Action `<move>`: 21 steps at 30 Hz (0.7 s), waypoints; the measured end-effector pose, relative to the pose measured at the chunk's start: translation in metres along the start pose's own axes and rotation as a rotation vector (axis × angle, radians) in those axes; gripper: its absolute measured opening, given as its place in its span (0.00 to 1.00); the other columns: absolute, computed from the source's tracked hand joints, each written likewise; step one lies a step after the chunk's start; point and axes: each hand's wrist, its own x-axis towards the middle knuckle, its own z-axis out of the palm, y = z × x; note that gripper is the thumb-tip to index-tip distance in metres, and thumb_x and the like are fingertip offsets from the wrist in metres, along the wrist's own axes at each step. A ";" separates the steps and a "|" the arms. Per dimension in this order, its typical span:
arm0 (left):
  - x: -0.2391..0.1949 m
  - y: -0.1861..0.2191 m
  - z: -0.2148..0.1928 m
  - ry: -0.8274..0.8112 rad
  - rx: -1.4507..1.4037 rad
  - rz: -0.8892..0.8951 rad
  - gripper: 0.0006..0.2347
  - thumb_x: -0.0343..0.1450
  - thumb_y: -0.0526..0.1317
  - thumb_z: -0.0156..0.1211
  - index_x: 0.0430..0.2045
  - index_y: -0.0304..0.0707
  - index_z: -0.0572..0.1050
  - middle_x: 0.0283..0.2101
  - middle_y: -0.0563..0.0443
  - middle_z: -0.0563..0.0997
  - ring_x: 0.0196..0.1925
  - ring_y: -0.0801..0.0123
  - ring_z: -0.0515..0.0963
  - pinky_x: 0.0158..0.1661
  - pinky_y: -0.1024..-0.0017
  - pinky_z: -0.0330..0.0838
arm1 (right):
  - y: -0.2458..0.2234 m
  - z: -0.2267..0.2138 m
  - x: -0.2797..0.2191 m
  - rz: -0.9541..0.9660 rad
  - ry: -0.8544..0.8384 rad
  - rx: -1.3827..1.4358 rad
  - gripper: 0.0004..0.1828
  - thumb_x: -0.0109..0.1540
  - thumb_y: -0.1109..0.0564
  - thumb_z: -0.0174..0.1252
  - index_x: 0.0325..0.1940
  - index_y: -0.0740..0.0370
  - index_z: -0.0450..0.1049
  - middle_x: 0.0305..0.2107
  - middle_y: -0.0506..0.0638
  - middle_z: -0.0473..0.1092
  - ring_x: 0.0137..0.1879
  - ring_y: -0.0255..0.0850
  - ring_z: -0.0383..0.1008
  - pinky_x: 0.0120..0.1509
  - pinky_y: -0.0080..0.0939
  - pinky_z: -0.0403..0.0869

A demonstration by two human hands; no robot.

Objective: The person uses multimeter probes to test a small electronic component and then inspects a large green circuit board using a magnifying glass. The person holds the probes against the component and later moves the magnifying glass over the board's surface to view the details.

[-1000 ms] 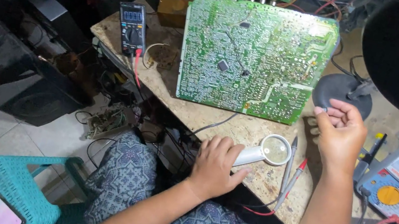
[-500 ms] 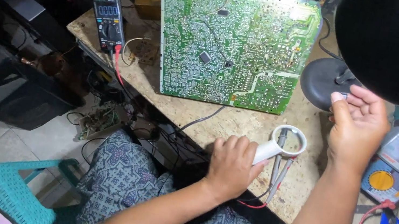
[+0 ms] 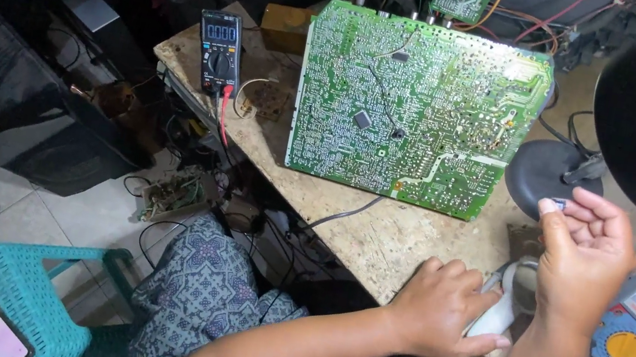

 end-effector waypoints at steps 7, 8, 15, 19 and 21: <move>-0.004 -0.025 -0.023 0.160 -0.189 0.056 0.12 0.75 0.49 0.54 0.35 0.44 0.80 0.32 0.50 0.78 0.35 0.56 0.76 0.35 0.61 0.65 | -0.004 0.010 -0.006 0.125 -0.120 -0.029 0.15 0.64 0.65 0.69 0.52 0.65 0.74 0.40 0.52 0.74 0.46 0.32 0.74 0.54 0.28 0.75; -0.004 -0.030 -0.029 0.191 -0.224 0.038 0.11 0.77 0.46 0.53 0.34 0.43 0.80 0.33 0.50 0.80 0.34 0.59 0.77 0.33 0.64 0.68 | -0.003 0.012 -0.007 0.200 -0.187 -0.031 0.13 0.62 0.64 0.69 0.49 0.64 0.76 0.35 0.50 0.75 0.41 0.31 0.74 0.49 0.27 0.74; -0.009 -0.081 -0.042 0.494 -0.181 -0.080 0.12 0.71 0.39 0.65 0.43 0.31 0.73 0.41 0.43 0.73 0.41 0.56 0.78 0.39 0.63 0.77 | -0.013 0.031 -0.015 0.511 -0.588 -0.173 0.12 0.55 0.65 0.74 0.41 0.67 0.82 0.28 0.55 0.80 0.34 0.39 0.77 0.39 0.35 0.73; -0.011 -0.103 -0.025 0.574 -0.207 -0.029 0.09 0.70 0.45 0.67 0.41 0.48 0.79 0.39 0.58 0.77 0.39 0.65 0.82 0.41 0.70 0.77 | 0.000 0.036 -0.023 0.395 -0.603 -0.007 0.16 0.46 0.70 0.77 0.37 0.73 0.82 0.24 0.57 0.77 0.30 0.37 0.73 0.38 0.36 0.75; -0.011 -0.102 -0.028 0.546 -0.222 -0.005 0.06 0.70 0.43 0.67 0.37 0.48 0.80 0.35 0.60 0.78 0.36 0.66 0.82 0.40 0.71 0.77 | 0.002 0.037 -0.023 0.417 -0.628 -0.027 0.16 0.46 0.69 0.79 0.36 0.73 0.83 0.23 0.57 0.77 0.29 0.37 0.73 0.37 0.36 0.74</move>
